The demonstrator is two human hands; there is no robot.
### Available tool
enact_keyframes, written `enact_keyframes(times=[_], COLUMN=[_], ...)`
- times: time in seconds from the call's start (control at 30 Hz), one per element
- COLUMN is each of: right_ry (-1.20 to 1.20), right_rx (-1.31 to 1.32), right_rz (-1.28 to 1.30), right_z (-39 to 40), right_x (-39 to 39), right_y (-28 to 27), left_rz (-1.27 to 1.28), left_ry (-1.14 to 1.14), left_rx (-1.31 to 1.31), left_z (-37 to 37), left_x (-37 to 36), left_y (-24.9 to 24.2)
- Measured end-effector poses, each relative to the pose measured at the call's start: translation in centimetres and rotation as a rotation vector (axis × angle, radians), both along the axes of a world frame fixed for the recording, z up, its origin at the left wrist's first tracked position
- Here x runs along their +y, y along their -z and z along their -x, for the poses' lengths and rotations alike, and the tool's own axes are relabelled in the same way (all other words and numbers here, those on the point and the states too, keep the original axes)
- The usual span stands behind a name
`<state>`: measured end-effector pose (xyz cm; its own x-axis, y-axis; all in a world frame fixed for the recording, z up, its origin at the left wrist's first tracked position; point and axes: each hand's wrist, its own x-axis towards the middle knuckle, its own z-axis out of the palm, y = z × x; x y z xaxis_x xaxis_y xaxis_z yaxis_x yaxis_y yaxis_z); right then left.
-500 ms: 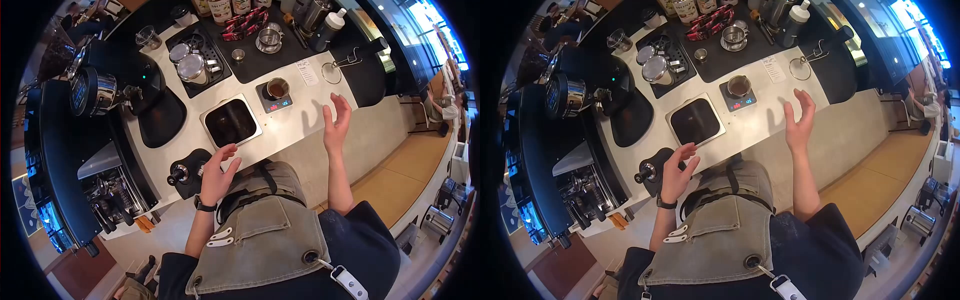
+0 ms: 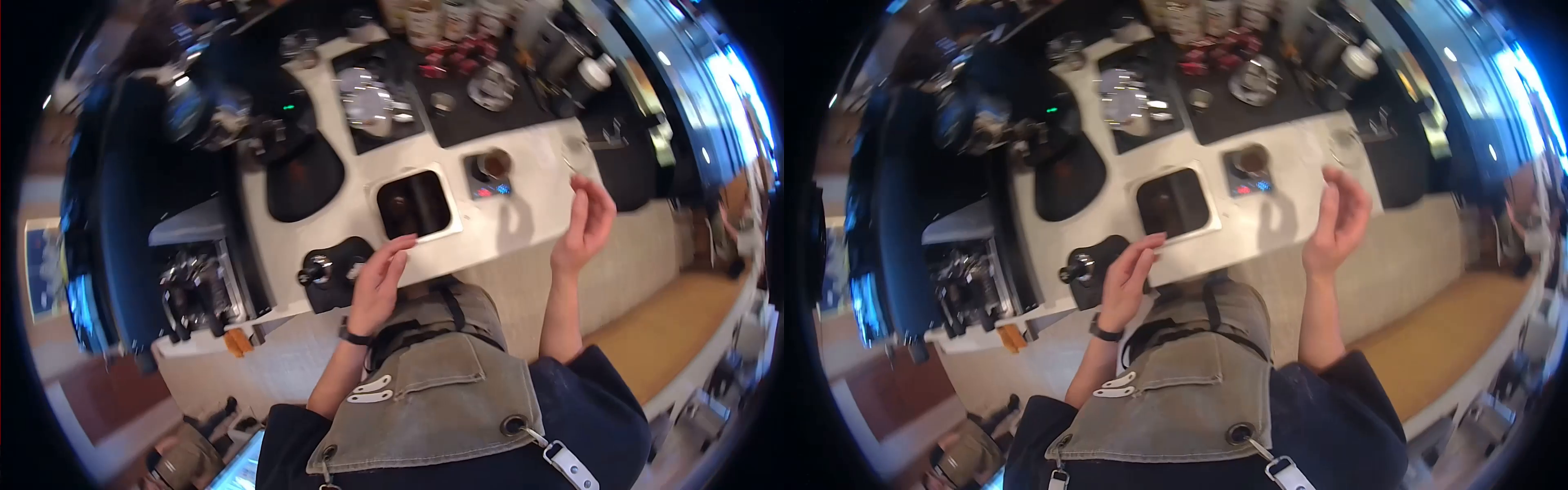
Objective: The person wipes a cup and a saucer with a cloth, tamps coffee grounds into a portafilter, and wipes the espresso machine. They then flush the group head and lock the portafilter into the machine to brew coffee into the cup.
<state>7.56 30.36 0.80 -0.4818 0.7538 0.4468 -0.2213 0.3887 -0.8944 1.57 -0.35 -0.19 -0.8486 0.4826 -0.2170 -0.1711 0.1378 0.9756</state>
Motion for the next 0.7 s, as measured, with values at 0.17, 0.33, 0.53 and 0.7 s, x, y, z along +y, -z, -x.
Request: enact_keyframes(times=[0.17, 0.33, 0.53, 0.7], right_ry=[-0.965, -0.906, -0.824, -0.921], right_rx=[0.094, -0.054, 0.010, 0.381], right_rz=[-0.470, -0.743, -0.550, -0.646], right_z=[0.9, 4.9, 10.0, 10.6], right_x=[-15.3, -20.2, -24.4, -30.5], right_y=[-1.2, 0.4, -3.8, -15.0], left_rz=[-0.954, -1.001, -0.364, -0.226], left_ry=[-0.063, -0.238, 0.257, 0.265], left_rx=[-0.663, -0.600, -0.026, 0.553], left_z=[1.1, -1.6, -4.2, -5.5], left_x=[0.6, -2.3, -16.0, -37.2], left_y=[0.9, -5.0, -13.2, -24.5])
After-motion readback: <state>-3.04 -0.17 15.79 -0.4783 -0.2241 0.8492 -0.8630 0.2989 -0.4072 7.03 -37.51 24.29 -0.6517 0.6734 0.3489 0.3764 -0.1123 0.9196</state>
